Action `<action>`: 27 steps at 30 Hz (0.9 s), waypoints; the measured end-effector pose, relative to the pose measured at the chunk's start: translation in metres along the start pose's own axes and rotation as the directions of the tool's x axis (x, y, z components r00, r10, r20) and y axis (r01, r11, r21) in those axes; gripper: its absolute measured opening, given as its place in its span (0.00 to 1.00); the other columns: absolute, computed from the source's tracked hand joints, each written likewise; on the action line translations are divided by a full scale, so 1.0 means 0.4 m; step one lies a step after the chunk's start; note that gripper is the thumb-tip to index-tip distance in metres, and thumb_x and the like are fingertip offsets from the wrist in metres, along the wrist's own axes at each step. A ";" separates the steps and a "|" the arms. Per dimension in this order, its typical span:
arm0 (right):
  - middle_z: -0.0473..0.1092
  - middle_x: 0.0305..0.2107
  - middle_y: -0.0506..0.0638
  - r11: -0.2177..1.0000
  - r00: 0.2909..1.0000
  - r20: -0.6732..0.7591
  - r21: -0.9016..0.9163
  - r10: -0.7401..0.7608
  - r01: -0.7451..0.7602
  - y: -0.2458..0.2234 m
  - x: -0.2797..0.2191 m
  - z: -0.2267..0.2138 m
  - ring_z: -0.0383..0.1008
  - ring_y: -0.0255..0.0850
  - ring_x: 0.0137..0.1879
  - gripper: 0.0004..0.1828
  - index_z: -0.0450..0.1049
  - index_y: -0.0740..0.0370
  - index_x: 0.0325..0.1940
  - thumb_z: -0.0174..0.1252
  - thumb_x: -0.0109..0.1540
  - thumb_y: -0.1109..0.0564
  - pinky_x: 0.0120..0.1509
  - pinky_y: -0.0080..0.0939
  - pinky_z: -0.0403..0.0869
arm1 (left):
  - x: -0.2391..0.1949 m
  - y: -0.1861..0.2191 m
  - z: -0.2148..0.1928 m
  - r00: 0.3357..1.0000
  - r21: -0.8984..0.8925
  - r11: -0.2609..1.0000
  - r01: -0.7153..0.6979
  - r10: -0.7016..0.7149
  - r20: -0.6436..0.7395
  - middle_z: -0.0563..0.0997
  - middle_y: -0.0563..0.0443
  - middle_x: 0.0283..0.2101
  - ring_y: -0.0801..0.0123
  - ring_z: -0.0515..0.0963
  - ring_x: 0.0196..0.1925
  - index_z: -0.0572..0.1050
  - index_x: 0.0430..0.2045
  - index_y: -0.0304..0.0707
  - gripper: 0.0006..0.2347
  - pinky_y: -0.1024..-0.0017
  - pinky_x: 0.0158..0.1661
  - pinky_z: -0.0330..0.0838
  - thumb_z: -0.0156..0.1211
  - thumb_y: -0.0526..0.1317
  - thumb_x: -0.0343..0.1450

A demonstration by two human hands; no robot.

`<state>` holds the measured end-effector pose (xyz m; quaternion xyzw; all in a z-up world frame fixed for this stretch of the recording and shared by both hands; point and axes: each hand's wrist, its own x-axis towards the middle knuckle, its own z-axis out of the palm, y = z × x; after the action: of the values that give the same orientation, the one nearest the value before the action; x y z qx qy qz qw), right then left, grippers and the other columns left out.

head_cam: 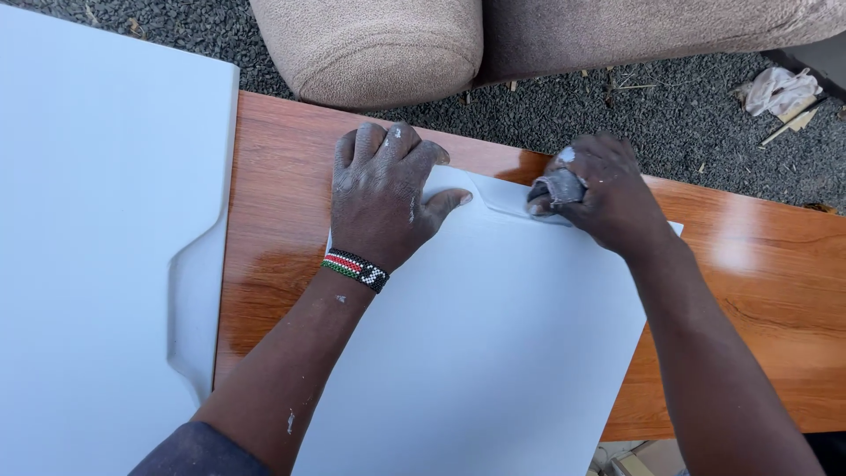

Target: The person sands the surface and edges of a white rectangular wooden board using a sanding block. They work on the board while it rests on a wooden table, flipping it over to sand different sides and edges thoroughly.

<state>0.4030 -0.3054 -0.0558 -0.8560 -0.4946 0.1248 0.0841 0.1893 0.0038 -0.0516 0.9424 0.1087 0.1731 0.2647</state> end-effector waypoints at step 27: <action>0.79 0.39 0.48 0.988 0.959 -0.283 0.154 0.029 0.016 -0.159 0.053 0.106 0.82 0.55 0.54 0.11 0.85 0.46 0.50 0.80 0.71 0.45 0.62 0.58 0.75 | -0.009 -0.008 0.015 0.999 0.007 0.999 -0.032 0.032 -0.017 0.79 0.52 0.45 0.54 0.77 0.54 0.90 0.47 0.50 0.08 0.46 0.67 0.69 0.79 0.47 0.80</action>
<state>0.3482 -0.2546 -0.0820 -0.8575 -0.4633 0.0390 0.2202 0.1880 0.0028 -0.0589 0.9433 0.0966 0.1852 0.2579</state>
